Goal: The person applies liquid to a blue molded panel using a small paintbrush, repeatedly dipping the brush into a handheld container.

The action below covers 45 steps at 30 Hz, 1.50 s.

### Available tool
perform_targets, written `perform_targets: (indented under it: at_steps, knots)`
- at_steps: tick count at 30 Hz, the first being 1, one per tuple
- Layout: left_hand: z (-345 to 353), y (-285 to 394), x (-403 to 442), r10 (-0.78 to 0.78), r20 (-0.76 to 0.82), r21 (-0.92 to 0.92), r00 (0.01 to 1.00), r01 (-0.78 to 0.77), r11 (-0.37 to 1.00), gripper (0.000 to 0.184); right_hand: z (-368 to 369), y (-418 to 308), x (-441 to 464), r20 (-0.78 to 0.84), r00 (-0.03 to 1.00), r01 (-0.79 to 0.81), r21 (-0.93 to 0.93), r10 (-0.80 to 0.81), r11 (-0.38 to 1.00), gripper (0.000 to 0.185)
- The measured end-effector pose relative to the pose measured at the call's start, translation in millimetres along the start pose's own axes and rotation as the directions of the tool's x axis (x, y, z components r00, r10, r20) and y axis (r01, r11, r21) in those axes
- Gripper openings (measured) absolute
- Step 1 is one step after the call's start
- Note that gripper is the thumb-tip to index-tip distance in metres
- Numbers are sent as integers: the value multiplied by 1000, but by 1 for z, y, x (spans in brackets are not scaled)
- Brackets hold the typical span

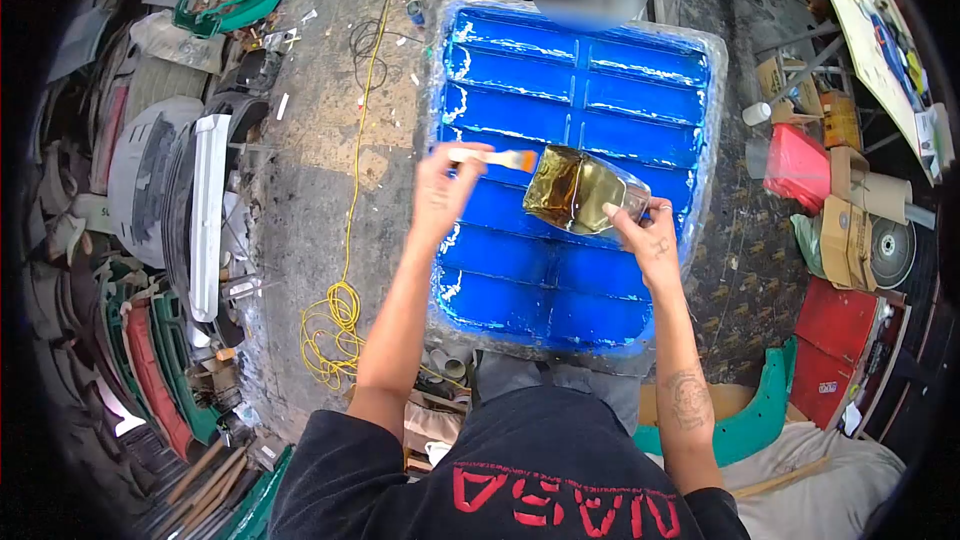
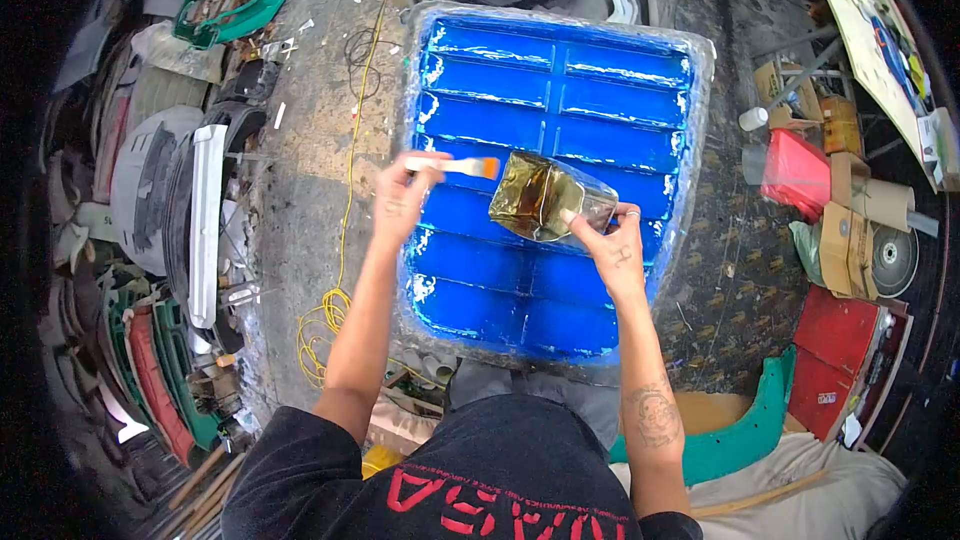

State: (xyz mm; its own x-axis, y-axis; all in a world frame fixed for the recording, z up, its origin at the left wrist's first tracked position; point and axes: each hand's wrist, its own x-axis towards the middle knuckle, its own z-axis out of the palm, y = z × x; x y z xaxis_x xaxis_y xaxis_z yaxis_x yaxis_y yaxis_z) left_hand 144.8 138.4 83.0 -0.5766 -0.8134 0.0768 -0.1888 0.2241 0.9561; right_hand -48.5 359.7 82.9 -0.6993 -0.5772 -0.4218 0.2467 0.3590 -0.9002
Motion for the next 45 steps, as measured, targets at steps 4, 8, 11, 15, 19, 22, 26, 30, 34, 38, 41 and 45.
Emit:
perform_targets:
  at_steps: [4,8,11,15,19,22,26,30,34,38,41,45]
  knots:
    - [36,-6,1,208,194,332,959,-264,906,8,23,-3,9,27,1000,3,-61,-1,998,67]
    - [30,-29,1,40,154,269,987,-80,960,11,36,-1,19,54,999,3,-51,0,999,70]
    - [-7,-38,10,-138,4,-49,990,138,989,15,36,4,26,37,999,-32,-93,35,995,70]
    - [-35,-94,39,-169,-160,31,973,176,984,17,28,17,32,-37,999,-23,-63,20,998,72]
    - [-38,-132,52,-68,-338,390,939,206,898,20,10,9,21,-58,998,-1,140,9,990,61]
    - [-34,-91,46,357,-255,723,898,-68,687,18,-30,4,7,-115,989,-74,187,97,980,53]
    - [9,-105,20,415,42,820,909,-269,505,20,-74,1,-11,-208,975,-38,221,85,975,49]
    - [62,-85,-1,335,213,613,918,-393,686,20,-105,4,-29,-228,971,-34,165,71,986,42]
    - [28,-98,19,388,-5,516,921,-330,790,13,-126,15,-48,-246,964,-53,180,97,982,41]
    - [-41,-138,43,185,-283,452,941,-39,891,15,-133,24,-70,-242,966,-33,214,86,976,41]
    - [-57,-121,49,51,-504,427,862,197,883,24,-131,19,-82,-240,961,-76,236,134,969,50]
    - [-30,-111,41,21,-455,426,890,196,883,28,-134,23,-86,-213,968,-80,224,129,971,51]
